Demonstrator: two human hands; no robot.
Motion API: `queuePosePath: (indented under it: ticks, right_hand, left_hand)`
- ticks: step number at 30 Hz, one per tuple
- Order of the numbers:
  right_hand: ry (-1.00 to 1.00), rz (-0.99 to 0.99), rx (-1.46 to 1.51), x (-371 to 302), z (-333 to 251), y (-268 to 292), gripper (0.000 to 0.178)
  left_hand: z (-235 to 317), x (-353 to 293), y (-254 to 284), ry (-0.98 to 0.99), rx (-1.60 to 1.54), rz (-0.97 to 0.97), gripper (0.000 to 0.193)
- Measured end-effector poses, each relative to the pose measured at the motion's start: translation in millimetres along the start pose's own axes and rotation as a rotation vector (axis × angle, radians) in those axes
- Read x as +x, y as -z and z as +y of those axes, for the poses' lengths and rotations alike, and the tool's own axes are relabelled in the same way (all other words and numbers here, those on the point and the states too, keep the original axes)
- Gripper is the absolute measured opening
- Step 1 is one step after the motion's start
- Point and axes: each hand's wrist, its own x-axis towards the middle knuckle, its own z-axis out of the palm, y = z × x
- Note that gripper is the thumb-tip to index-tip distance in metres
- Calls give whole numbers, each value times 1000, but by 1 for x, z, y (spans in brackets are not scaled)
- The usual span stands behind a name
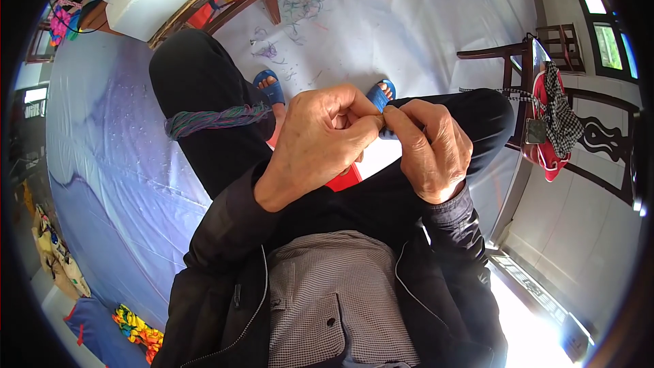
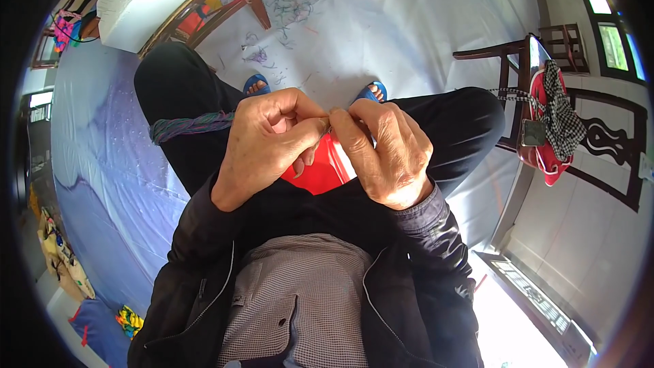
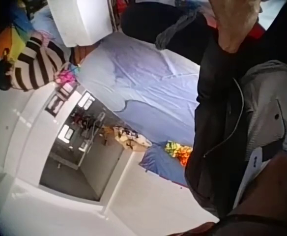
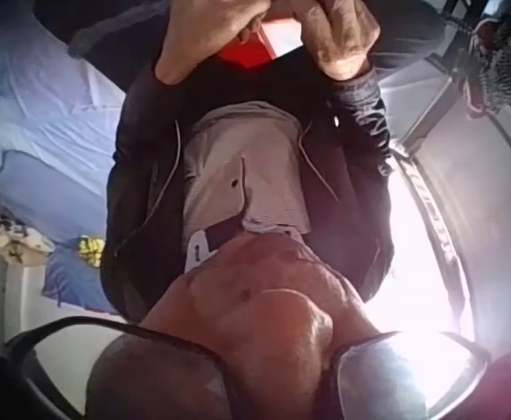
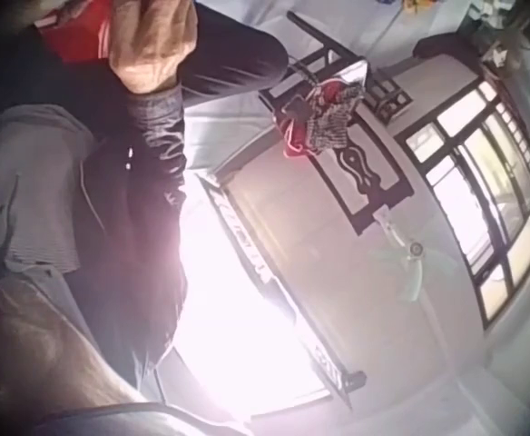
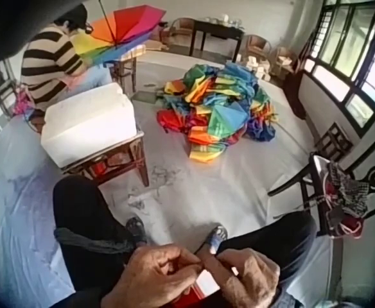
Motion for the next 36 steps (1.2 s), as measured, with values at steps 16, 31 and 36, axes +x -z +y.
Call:
queuePosePath:
  ticks: [16,31,36]
  right_hand:
    - [-18,3,2,-11,5,-8,36]
    - [-118,-26,68,-19,5,-11,32]
    - [-220,-1,194,-17,2,-8,28]
  left_hand:
    - [-15,4,-1,-279,341,-6,3]
    - [-19,4,-2,-411,477,44,3]
    - [-19,4,-1,-423,488,41,4]
